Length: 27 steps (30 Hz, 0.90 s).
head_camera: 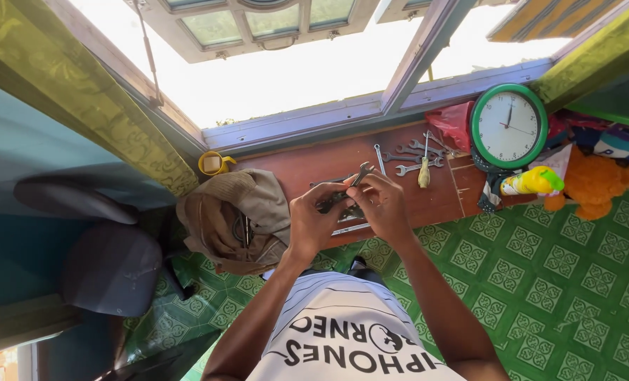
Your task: Organize various sizes of wrenches and small mechanical components on a table.
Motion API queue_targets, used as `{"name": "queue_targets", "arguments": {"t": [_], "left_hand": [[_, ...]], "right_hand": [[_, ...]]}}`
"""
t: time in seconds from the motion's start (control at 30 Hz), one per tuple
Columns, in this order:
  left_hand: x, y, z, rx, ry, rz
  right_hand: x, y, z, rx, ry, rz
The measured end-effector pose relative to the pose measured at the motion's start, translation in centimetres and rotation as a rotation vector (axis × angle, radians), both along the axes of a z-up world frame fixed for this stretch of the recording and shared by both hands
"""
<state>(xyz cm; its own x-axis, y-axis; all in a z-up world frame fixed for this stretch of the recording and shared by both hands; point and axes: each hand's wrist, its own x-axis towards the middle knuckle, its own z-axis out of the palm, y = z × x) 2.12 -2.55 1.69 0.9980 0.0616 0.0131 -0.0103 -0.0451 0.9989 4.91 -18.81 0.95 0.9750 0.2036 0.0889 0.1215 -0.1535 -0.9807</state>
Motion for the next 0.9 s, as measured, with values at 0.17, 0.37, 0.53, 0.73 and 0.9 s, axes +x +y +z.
{"name": "queue_targets", "arguments": {"t": [0.17, 0.37, 0.53, 0.73, 0.9], "left_hand": [[-0.2, -0.3, 0.7, -0.043, -0.015, -0.195], [-0.6, -2.4, -0.8, -0.306, 0.039, -0.236], [-0.4, -4.3, -2.3, -0.354, 0.052, -0.095], [-0.7, -5.8, 0.3, -0.309, 0.053, 0.043], [-0.9, -6.3, -0.4, -0.293, -0.05, 0.105]], "right_hand": [[0.6, -2.1, 0.6, -0.044, -0.112, -0.069], [0.1, -3.6, 1.2, 0.005, -0.065, -0.039], [-1.0, -4.4, -0.5, 0.06, -0.004, 0.139], [-0.9, -6.7, -3.3, -0.006, -0.187, -0.047], [-1.1, -8.7, -4.6, 0.065, 0.163, 0.139]]}}
